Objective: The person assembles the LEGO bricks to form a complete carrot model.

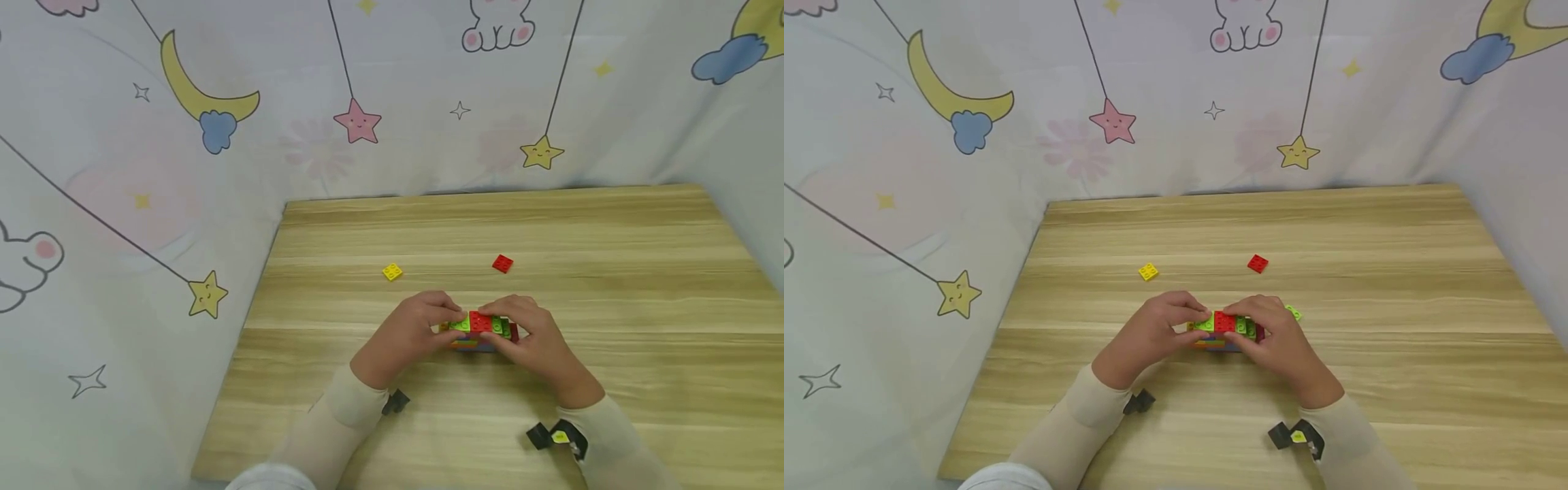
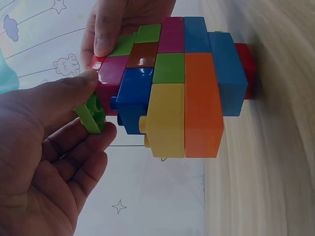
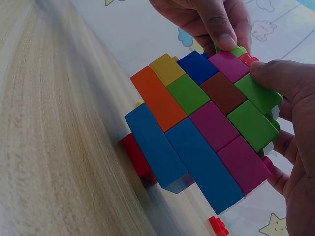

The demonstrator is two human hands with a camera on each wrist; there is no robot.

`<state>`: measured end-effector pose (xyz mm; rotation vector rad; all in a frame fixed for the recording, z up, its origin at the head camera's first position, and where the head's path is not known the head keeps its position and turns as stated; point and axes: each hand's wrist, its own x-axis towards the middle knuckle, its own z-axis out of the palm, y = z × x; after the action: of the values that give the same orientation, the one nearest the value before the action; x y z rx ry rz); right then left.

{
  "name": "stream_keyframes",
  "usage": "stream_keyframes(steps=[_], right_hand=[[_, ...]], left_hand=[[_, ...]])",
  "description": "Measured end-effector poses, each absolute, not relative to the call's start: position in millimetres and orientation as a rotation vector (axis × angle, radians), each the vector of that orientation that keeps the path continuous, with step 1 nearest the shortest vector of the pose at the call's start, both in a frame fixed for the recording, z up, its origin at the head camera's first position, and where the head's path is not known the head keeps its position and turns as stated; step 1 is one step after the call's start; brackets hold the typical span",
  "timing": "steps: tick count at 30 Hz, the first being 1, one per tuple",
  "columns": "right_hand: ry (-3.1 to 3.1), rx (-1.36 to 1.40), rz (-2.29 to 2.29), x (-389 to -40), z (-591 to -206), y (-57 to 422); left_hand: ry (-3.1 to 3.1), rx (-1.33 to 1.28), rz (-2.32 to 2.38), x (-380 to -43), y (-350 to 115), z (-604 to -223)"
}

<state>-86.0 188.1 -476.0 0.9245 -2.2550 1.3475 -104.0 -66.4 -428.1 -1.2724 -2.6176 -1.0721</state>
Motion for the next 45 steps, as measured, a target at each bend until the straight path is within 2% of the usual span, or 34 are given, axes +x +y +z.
stream_keyframes(steps=[8, 17, 21, 26, 30, 38, 45], right_hand=[[-2.271, 0.908, 1.360, -85, -476, 188], [-2.308, 0.881, 1.360, -84, -476, 191], [-2.346, 0.827, 1.293, -88, -478, 214], [-2.580, 0.536, 1.212, -96, -485, 263], [-2.931, 0.404, 1.026, -101, -494, 279], [-2.998, 0.418, 0.833, -112, -505, 271], [-2.822, 0.411, 0.981, -106, -499, 263]], left_hand=[[-2.578, -1.267, -1.214, -106, -66, -435], [-2.716, -1.170, -1.364, -111, -69, -466], [-2.788, -1.091, -1.487, -113, -71, -479], [-2.783, -1.018, -1.569, -115, -74, -490], [-2.730, -1.006, -1.585, -116, -75, -493], [-2.688, -1.023, -1.563, -117, -77, -495], [-2.687, -1.034, -1.562, -117, -77, -498]])
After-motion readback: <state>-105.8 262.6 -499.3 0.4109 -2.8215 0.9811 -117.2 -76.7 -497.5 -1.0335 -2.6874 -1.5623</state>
